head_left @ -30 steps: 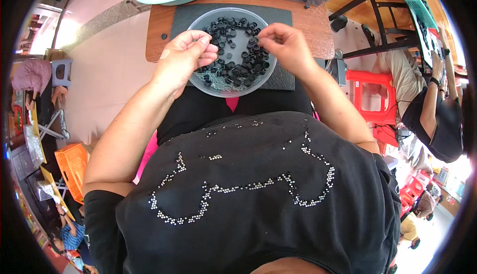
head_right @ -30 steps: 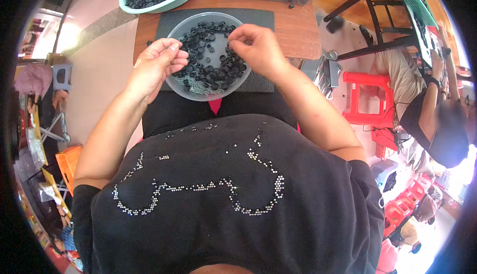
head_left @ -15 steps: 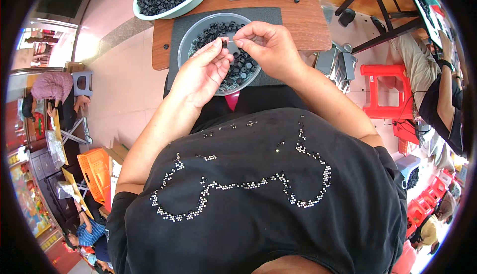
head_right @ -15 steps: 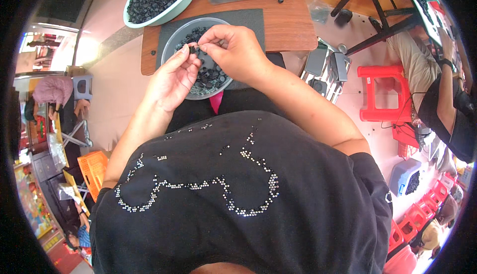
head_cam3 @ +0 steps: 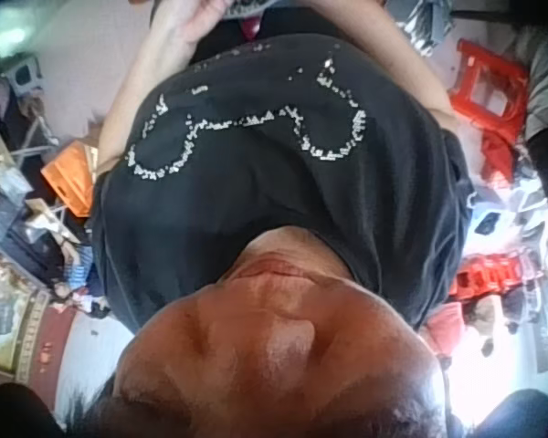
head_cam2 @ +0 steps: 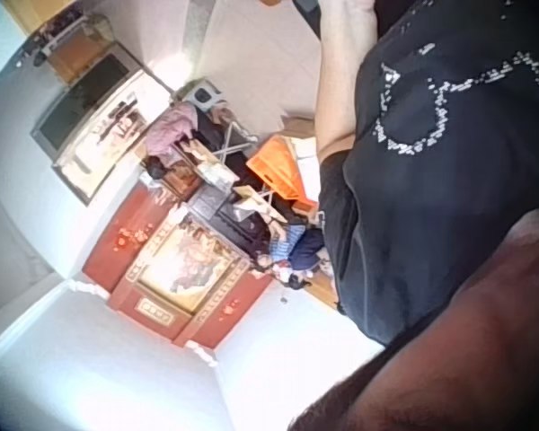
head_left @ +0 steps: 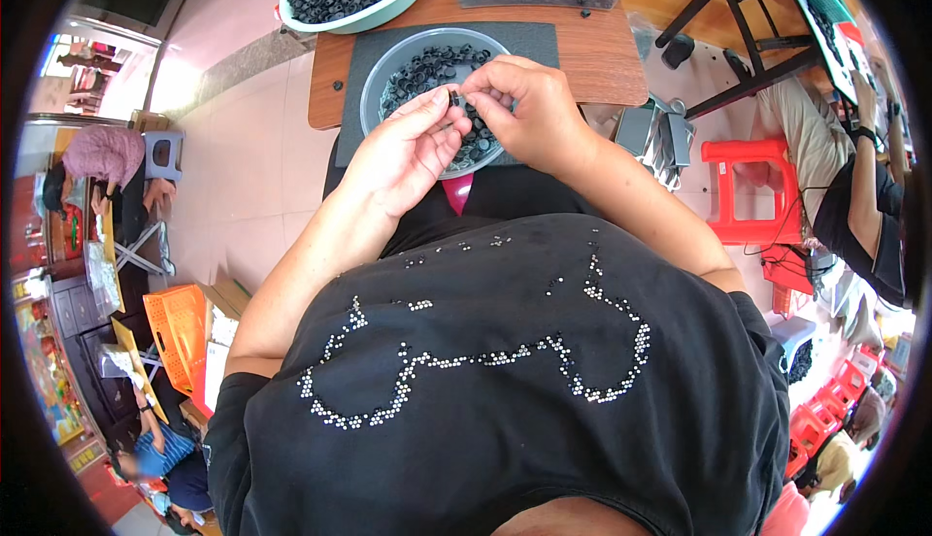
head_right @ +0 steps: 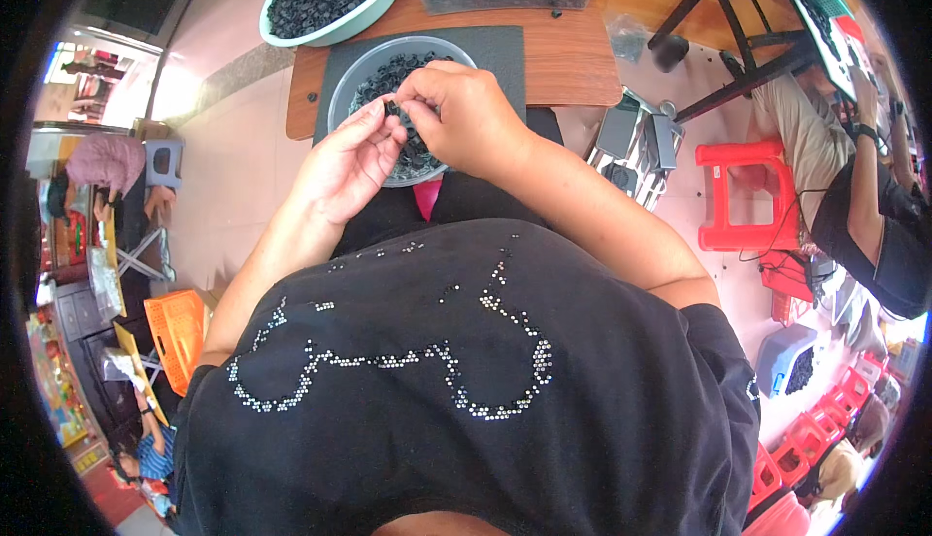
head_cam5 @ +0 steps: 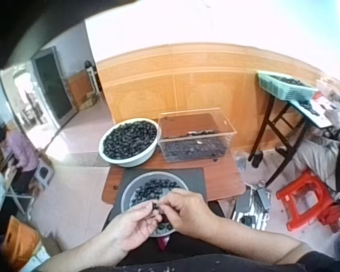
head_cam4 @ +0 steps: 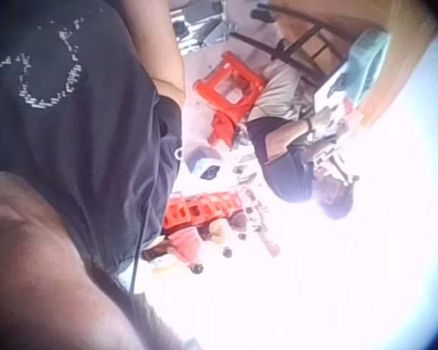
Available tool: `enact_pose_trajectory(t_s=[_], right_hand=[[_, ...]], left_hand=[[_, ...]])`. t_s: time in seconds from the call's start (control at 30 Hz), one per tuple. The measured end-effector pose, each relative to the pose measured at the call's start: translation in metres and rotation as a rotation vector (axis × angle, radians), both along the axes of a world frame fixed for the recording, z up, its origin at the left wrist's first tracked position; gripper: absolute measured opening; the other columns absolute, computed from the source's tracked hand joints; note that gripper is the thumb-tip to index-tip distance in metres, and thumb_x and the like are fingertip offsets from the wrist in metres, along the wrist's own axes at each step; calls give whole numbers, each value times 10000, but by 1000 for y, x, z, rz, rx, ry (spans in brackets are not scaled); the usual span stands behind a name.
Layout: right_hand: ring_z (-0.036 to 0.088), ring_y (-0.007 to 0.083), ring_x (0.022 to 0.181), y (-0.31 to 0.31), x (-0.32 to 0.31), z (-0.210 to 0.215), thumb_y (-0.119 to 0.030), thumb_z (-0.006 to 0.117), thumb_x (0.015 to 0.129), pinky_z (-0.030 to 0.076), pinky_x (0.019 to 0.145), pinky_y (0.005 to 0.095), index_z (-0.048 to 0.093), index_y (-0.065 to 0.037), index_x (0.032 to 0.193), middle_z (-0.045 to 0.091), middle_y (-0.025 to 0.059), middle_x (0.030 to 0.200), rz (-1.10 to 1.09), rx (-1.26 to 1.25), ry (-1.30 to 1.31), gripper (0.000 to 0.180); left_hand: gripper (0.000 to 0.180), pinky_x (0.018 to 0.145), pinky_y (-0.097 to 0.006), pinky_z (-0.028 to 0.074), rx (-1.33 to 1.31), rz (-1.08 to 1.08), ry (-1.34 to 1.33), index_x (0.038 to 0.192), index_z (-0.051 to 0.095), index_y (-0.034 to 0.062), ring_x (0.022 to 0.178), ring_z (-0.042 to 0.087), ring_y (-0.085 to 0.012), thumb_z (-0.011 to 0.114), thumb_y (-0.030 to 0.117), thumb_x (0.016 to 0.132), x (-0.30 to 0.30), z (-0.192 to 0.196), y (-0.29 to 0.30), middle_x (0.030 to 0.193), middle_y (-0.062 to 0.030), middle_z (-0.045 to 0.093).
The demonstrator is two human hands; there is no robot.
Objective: The person repeatedly takes small plastic caps and metal pins from a bowl and assembles them together by inserting the pins into the caps by hand.
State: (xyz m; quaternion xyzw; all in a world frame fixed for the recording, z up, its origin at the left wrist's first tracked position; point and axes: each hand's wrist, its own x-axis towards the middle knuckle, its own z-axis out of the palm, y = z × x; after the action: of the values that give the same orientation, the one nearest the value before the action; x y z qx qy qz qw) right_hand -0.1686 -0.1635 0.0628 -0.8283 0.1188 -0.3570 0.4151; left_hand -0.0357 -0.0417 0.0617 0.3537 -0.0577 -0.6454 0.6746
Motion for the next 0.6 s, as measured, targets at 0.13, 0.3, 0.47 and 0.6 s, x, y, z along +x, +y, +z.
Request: enact_pose_trajectory(t_s=[0.13,0.3,0.47,0.6], right_hand=[[614,278,656,-1,1,-1,-8,608,758,498,593,326,612,0,813,617,129,753,2,-163,-55,56],[617,157,643,4,1,2,-12,638,759,486,576,284,601,11,801,619,79,715,81,234,-42,61],[520,48,606,-3,3,-11,-26,676,767,413,533,207,629,-10,818,579,4,699,158,358,-8,71],[524,55,622,-6,4,-17,-25,670,769,408,533,203,644,-32,837,592,22,763,127,193,10,73]], left_hand=[[188,702,-225,531,1,11,-25,1044,565,4,792,628,-165,526,137,918,-1,-1,0,869,-82,624],[228,723,-217,522,-12,-40,-49,1076,559,-26,832,617,-152,515,136,923,2,-9,-3,922,-89,622],[238,747,-215,516,-4,-54,-61,1091,552,-33,852,612,-152,496,130,928,1,-9,-5,937,-92,623],[262,776,-221,511,18,-77,-61,1139,527,-38,869,611,-160,470,117,936,-1,-15,-2,972,-94,616]])
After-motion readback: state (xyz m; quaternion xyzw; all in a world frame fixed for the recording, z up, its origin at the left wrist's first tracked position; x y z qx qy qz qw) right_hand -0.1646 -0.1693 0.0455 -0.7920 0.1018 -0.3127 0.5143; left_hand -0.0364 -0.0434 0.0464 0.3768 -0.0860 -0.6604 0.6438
